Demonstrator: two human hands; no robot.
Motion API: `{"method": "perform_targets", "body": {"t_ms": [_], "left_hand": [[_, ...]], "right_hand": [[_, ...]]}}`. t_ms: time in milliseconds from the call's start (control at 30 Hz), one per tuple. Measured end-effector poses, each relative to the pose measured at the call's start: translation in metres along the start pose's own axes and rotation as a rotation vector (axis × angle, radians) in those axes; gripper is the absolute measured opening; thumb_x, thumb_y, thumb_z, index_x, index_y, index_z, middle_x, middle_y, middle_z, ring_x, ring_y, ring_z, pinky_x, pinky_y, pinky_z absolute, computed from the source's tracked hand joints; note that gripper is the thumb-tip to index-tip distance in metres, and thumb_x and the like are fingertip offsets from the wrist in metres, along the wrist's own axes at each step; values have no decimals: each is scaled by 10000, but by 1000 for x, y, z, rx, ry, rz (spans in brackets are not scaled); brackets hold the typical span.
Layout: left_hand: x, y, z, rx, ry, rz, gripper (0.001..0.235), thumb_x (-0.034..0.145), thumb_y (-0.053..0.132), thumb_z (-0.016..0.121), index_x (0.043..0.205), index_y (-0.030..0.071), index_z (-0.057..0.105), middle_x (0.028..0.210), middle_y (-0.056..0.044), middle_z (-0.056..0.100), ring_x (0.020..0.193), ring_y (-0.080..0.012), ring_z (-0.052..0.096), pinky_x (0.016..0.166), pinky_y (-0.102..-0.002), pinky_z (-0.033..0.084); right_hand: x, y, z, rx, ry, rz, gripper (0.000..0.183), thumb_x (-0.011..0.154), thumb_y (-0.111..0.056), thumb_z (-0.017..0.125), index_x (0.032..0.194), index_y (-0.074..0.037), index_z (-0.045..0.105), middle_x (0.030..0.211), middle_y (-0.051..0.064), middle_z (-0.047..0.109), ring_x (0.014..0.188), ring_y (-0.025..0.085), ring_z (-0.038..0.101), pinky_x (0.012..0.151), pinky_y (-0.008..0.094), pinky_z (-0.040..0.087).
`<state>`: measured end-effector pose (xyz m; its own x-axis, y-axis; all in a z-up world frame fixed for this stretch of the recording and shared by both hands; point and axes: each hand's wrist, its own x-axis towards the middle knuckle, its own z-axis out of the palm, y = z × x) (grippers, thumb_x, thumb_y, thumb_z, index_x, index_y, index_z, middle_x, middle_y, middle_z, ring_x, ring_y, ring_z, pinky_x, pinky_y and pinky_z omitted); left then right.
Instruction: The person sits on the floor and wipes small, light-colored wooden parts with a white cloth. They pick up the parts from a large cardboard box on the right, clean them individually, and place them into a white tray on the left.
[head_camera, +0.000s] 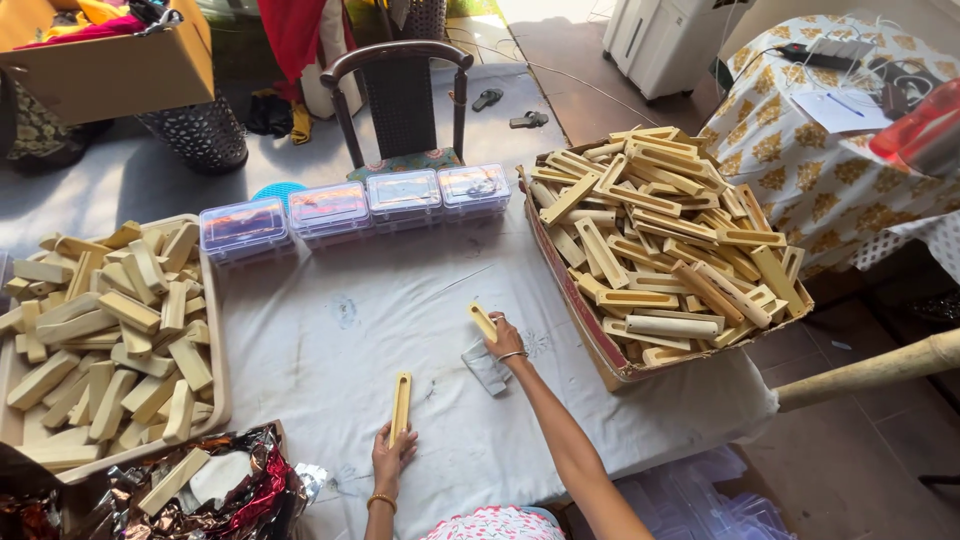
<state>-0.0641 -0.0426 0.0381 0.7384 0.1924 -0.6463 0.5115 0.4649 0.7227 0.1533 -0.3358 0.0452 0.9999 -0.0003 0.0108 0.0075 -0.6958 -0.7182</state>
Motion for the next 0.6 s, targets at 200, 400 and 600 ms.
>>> {"method": "perform_targets", "body": {"t_ms": [200, 400, 600], "left_hand": [[-34, 22, 15, 501, 192, 218, 634, 866, 80, 778, 1429, 195, 511, 998, -142, 736, 776, -214, 679, 672, -326, 554], [-30, 22, 13, 875, 375, 536, 575, 873, 140, 737, 1415, 257, 584, 1156, -76, 647, 1007, -239, 657, 853, -399, 567], [-6, 13, 12, 1102, 349, 567, 583, 885, 210, 738, 1431, 286, 548, 1282, 0, 581, 1134, -249, 586, 964, -436, 522]], "right_hand": [[-5, 21, -14, -209, -14, -61, 550, 815, -87, 713, 1330, -84, 522, 1182, 206, 700, 1083, 403, 669, 949, 473, 517], [-43, 6, -6, -267, 173, -316, 448, 832, -53, 698, 1269, -78, 601, 1304, 154, 663, 1214, 343, 629, 1024, 450, 495], [-70, 1, 36, -333, 80, -133, 600, 818, -291, 808, 1348, -135, 573, 1468, 157, 507, 1370, 332, 473, 1078, 506, 422]]}}
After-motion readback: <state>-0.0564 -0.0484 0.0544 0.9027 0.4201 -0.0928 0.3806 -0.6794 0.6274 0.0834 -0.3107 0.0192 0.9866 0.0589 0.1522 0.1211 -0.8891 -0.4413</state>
